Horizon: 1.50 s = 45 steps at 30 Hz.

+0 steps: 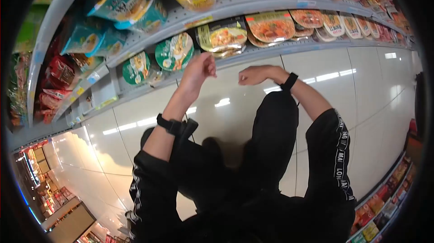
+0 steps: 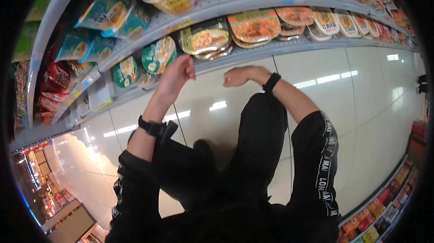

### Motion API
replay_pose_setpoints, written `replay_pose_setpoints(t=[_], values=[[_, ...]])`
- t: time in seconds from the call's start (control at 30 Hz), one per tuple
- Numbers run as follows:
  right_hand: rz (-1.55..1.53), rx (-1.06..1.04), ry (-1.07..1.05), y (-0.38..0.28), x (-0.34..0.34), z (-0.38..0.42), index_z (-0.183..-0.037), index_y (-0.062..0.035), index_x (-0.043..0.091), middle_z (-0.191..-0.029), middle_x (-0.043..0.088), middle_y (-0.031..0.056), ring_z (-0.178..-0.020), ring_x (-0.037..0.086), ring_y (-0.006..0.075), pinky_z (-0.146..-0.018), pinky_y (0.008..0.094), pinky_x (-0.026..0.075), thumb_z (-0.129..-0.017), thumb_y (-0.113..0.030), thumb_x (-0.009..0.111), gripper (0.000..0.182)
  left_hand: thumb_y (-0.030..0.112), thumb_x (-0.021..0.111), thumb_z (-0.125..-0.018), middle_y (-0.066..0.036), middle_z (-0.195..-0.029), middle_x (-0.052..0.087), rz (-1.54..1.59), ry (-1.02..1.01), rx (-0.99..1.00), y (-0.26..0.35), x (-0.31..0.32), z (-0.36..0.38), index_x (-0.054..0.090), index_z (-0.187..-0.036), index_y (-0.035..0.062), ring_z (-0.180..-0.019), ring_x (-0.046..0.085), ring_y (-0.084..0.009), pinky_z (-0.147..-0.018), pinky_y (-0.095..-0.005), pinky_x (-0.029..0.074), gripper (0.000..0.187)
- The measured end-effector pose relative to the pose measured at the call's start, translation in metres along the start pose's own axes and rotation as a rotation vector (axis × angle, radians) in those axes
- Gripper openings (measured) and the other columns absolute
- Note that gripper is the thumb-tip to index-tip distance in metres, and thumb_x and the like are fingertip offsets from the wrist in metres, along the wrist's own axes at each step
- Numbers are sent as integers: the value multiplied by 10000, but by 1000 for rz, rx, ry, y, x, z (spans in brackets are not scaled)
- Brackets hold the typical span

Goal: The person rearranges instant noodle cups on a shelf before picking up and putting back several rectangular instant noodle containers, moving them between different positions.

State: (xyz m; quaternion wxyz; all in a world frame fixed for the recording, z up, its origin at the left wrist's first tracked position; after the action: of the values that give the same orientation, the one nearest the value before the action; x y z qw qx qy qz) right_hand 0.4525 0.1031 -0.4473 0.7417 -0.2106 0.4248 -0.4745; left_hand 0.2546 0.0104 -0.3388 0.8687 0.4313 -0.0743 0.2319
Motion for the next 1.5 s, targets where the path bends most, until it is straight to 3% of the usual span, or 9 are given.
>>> replay_pose_setpoints(t=[0.13, 0.3, 0.37, 0.67, 0.87, 1.0, 1.17, 1.33, 1.5], values=[[-71, 155, 0, 23, -33, 76, -1173, -50, 595, -1121, 654, 150, -1041, 603, 282, -928, 355, 449, -949, -399, 486, 428, 312, 483, -966, 11, -652, 441, -15, -103, 96, -10, 7, -11, 511, -816, 97, -640, 473, -130, -673, -301, 436, 264], [-406, 88, 66, -83, -79, 168, -1200, -38, 587, -1088, 663, 107, -1047, 605, 223, -934, 329, 445, -992, -356, 476, 396, 447, 389, -992, -1, -635, 469, 127, -75, 131, -41, 2, -26, 517, -793, 83, -586, 479, -135, -598, -284, 418, 434], [-927, -74, 188, -103, -69, 152, -1100, 5, 609, -967, 665, 100, -910, 639, 183, -838, 289, 486, -986, -279, 505, 324, 471, 372, -995, -5, -634, 471, 71, -25, 175, -41, 1, -28, 511, -793, 84, -580, 478, -134, -595, -281, 415, 458], [-969, 153, 927, -27, -8, 20, -934, -18, 630, -742, 574, 28, -625, 559, 100, -621, 230, 480, -939, -169, 501, 199, 496, 359, -1004, -19, -641, 466, 108, 123, 332, -40, 11, -40, 481, -794, 82, -575, 470, -141, -562, -284, 408, 480], [-731, 49, 584, -43, -58, 54, -911, -10, 651, -724, 609, 25, -658, 562, 95, -630, 228, 470, -983, -255, 489, 303, 432, 380, -1007, -22, -651, 487, 31, 159, 373, -26, 5, -36, 522, -828, 58, -576, 496, -134, -571, -273, 427, 438], [-458, 43, 26, -31, -69, 104, -950, 10, 684, -765, 647, 50, -753, 606, 122, -697, 257, 483, -994, -246, 475, 334, 434, 395, -1001, -16, -635, 478, 115, 190, 351, -22, 6, -39, 518, -817, 56, -564, 479, -118, -547, -265, 408, 438], [-329, 267, -21, -18, -71, 185, -983, 3, 679, -796, 655, 49, -755, 606, 121, -701, 272, 486, -996, -228, 461, 318, 419, 432, -993, -5, -620, 454, 140, 241, 292, -21, 11, -35, 500, -811, 60, -553, 449, -94, -522, -256, 386, 408], [-739, 316, 778, -107, -70, 240, -922, -32, 623, -759, 573, 4, -701, 535, 85, -762, 294, 480, -985, -222, 470, 252, 438, 483, -960, -16, -664, 486, 117, 274, 295, -21, 8, -42, 520, -858, 66, -616, 512, -117, -552, -278, 437, 387], [-1642, -123, 908, -158, -35, 177, -998, -66, 558, -884, 585, 33, -779, 560, 127, -877, 346, 468, -980, -217, 496, 163, 413, 519, -943, -9, -670, 484, 133, 310, 323, -18, 9, -54, 472, -795, 97, -611, 507, -116, -548, -274, 433, 353]])
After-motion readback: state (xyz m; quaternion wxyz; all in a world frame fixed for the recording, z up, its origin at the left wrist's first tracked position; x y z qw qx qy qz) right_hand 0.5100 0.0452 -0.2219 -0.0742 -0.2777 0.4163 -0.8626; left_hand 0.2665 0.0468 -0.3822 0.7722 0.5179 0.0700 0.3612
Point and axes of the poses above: each hand's wrist, its own z-axis away from the middle knuckle, its own x-axis out of the palm, y = z × x, the point moved 2 cm from there along -z, towards the middle knuckle
